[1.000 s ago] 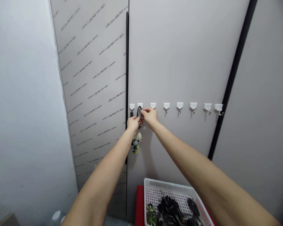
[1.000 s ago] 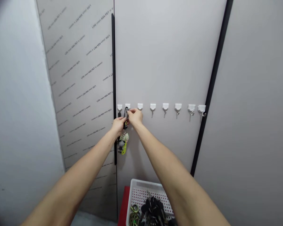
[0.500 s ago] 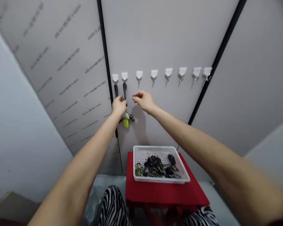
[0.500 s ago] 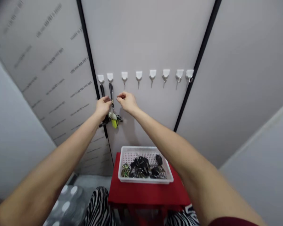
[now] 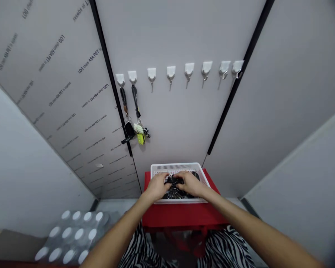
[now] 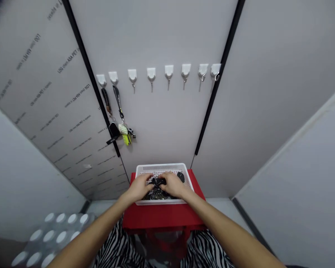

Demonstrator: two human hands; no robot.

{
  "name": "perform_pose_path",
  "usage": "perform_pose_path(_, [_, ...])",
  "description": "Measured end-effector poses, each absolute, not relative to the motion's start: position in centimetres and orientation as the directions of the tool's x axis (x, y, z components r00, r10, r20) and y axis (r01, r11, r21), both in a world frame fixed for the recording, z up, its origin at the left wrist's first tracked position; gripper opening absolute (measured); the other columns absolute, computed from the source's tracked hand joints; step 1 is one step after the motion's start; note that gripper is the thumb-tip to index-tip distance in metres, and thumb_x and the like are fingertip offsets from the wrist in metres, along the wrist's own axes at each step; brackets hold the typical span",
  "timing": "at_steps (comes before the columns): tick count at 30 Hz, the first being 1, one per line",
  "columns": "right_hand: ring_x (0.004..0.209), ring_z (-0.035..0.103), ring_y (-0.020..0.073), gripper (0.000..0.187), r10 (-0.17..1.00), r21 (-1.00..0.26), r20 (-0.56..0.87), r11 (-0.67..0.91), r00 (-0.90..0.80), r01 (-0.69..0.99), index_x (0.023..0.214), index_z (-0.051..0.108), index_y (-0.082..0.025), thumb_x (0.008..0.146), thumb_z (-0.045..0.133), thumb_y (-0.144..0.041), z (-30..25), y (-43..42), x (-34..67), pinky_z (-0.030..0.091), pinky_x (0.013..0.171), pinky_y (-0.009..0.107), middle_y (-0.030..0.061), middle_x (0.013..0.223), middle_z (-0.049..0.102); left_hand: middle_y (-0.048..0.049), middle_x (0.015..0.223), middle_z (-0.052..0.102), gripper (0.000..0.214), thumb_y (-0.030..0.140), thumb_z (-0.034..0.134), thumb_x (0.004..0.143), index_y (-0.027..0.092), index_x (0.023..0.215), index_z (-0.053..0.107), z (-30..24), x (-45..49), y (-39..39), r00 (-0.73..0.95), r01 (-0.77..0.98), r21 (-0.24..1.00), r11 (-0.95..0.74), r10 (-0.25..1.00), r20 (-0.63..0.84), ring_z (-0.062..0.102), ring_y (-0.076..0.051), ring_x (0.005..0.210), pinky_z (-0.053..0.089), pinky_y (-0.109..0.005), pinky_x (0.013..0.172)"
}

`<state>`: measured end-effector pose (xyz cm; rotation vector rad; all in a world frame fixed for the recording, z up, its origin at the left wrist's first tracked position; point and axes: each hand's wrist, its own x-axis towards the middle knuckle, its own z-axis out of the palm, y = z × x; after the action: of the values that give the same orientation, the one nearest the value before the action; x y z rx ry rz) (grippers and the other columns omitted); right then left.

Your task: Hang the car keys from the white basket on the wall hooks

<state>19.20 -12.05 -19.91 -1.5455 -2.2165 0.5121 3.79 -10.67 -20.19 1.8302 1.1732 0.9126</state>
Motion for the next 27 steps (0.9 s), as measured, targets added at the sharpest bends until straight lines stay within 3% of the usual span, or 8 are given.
perform_pose_path(3, [0.079,0.047,0.0181,0.029,0.935,-0.434,0.109,0.35,-0.338,0.83,0.082,0.056,-0.015,0.055,0.047,-0.014,-20.3,-12.0,19.2,0.032,0.073,0.028,0.0065,0.082,0.057,-0.0045,0.079,0.056,0.034,0.007,0.056,0.046,0.022,0.077,0.055,-21.5,4.3,-11.2,0.328,0.426,0.864,-0.267,0.936,0.128,0.048,-0.021,0.079,0.029,-0.03,0.076])
perform_pose_path(7, [0.065,0.049,0.0141,0.026,0.957,-0.482,0.096,0.286,-0.275,0.828,0.077,0.057,-0.017,0.058,0.04,-0.011,-20.5,-11.7,19.9,0.035,0.063,0.024,0.0033,0.068,0.058,-0.0022,0.07,0.055,0.025,0.01,0.05,0.052,0.021,0.075,0.054,-21.5,4.2,-10.5,0.274,0.425,0.867,-0.259,0.95,0.149,0.048,-0.017,0.07,0.032,-0.027,0.068])
perform_pose_path(13, [0.056,0.049,0.0117,0.024,0.989,-0.631,0.088,0.146,-0.116,0.762,0.075,0.057,-0.014,0.062,0.036,-0.017,-20.4,-11.6,21.1,0.037,0.056,0.023,0.003,0.062,0.058,0.002,0.06,0.05,0.019,0.01,0.044,0.056,0.015,0.074,0.048,-20.5,4.1,-9.5,0.275,0.129,0.99,-0.047,0.961,0.01,0.044,-0.008,0.051,0.034,-0.018,0.051])
perform_pose_path(22, [0.069,0.05,0.0112,0.036,0.976,-0.89,0.084,0.164,-0.201,0.425,0.093,0.05,-0.013,0.058,0.04,-0.013,-19.7,-11.5,18.6,0.038,0.066,0.024,0.0041,0.079,0.057,0.0033,0.054,0.048,0.019,0.016,0.044,0.06,0.012,0.077,0.049,-19.6,4.1,-9.6,0.313,-0.014,0.992,0.124,0.943,-0.114,0.041,-0.004,0.045,0.031,-0.015,0.044])
perform_pose_path(27, [0.065,0.049,0.0114,0.028,0.978,-0.931,0.097,0.155,-0.187,0.331,0.084,0.054,-0.013,0.066,0.037,-0.026,-18.8,-11.1,18.1,0.038,0.064,0.024,0.0022,0.07,0.056,0.0038,0.05,0.045,0.018,0.021,0.045,0.06,0.011,0.075,0.05,-19.9,4.2,-9.3,0.325,0.023,0.995,0.099,0.94,-0.101,0.039,-0.004,0.042,0.028,-0.015,0.041])
